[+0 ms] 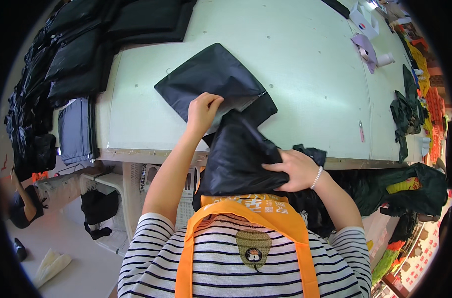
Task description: The person folds a black jacket on a white table, smoothing the fabric and aligning the edges. The person then places the folded jacket into a black plastic bag and seals it with a clip.
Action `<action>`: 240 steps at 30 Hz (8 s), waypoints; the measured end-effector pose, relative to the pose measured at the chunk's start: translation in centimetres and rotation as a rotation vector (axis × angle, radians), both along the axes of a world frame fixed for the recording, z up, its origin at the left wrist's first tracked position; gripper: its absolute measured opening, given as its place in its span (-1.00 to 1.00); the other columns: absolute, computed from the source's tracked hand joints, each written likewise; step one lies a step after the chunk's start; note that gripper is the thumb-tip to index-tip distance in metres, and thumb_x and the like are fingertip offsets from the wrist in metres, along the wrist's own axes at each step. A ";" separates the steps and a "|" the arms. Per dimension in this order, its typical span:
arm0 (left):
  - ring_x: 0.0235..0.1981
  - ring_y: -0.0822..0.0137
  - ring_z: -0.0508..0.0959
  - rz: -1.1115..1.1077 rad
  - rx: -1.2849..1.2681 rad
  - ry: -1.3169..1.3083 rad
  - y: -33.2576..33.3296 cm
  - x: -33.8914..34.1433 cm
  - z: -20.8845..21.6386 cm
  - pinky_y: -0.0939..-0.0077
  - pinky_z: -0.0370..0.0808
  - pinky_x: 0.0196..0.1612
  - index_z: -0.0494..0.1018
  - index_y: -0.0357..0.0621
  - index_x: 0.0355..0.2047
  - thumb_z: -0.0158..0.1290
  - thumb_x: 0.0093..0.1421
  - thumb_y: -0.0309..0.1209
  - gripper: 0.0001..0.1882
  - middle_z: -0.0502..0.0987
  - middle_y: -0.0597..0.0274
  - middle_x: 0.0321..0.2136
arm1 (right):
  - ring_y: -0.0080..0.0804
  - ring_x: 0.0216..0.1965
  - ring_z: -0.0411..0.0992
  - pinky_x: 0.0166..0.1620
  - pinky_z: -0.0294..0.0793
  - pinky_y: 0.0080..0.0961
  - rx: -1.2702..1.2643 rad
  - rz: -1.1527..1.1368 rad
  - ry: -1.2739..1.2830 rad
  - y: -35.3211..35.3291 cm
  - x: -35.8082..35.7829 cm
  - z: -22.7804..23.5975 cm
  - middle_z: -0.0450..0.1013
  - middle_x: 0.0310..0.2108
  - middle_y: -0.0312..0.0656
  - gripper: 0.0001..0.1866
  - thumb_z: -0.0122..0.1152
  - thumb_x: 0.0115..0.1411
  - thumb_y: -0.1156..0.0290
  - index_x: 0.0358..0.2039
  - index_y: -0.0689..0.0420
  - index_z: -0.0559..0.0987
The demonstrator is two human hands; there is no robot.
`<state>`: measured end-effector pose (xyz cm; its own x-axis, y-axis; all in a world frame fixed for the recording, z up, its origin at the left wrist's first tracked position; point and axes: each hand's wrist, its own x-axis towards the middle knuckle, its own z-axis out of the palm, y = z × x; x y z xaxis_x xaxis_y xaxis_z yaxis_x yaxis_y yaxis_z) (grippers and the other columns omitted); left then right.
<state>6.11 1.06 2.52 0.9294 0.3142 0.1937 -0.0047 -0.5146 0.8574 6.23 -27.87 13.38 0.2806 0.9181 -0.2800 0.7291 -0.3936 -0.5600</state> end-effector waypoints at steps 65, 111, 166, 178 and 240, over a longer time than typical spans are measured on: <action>0.17 0.05 0.26 -0.143 0.038 -0.146 -2.7 -6.8 0.5 0.24 0.16 0.21 -0.19 -0.12 0.32 0.16 -0.08 -0.48 0.01 0.13 -0.08 0.22 | -0.13 0.06 0.30 0.11 0.22 -0.32 1.019 -1.128 0.625 5.7 7.9 -11.4 0.39 -0.05 0.02 -0.49 0.05 0.06 -0.01 -0.16 0.16 0.52; 0.00 0.06 0.38 -0.300 0.695 -0.127 -5.1 -1.3 13.9 0.20 0.31 0.07 0.33 -0.04 0.08 0.34 -0.27 -0.29 -0.19 0.31 -0.03 0.07 | -0.32 -0.20 0.50 -0.08 0.52 -0.41 0.708 -1.134 1.207 6.8 1.9 -11.4 0.46 -0.19 -0.06 -0.71 -0.13 0.25 0.38 -0.10 0.29 0.37; -0.33 0.07 0.54 -0.794 1.236 0.285 -13.7 7.3 5.0 0.36 0.57 -0.40 0.34 -0.08 0.00 0.11 -0.12 -0.54 -0.43 0.41 0.10 -0.12 | -0.44 -0.22 0.33 -0.13 0.24 -0.46 0.056 -0.348 -0.833 -3.9 11.1 -6.7 0.43 -0.41 -0.40 -0.68 0.18 0.06 0.02 -0.47 0.04 0.54; -0.26 0.07 0.54 -0.784 0.999 0.271 -14.0 11.2 2.0 0.27 0.54 -0.24 0.38 -0.11 -0.14 0.21 -0.18 -0.40 -0.49 0.41 0.06 -0.19 | -0.01 -0.16 0.42 -0.09 0.41 -0.20 0.179 -0.489 0.049 1.5 3.6 -11.1 0.37 -0.10 -0.02 -0.63 0.16 0.10 0.28 -0.08 0.12 0.44; 0.33 0.06 -0.05 -1.036 0.846 -0.032 -15.6 10.5 1.2 -0.13 -0.14 0.28 0.23 -0.01 0.19 0.21 -0.20 -0.10 -0.13 0.03 0.14 0.30 | -0.18 -0.48 0.36 -0.38 0.41 -0.32 0.399 -0.831 -0.261 -3.8 3.5 -8.3 0.32 -0.53 -0.13 -0.84 0.19 -0.05 0.45 -0.69 0.20 0.48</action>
<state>16.56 -14.52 3.74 0.6559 -0.7548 0.0034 -0.7271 -0.6306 0.2713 9.77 -31.70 5.06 0.8945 0.4117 0.1742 0.4237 -0.6566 -0.6240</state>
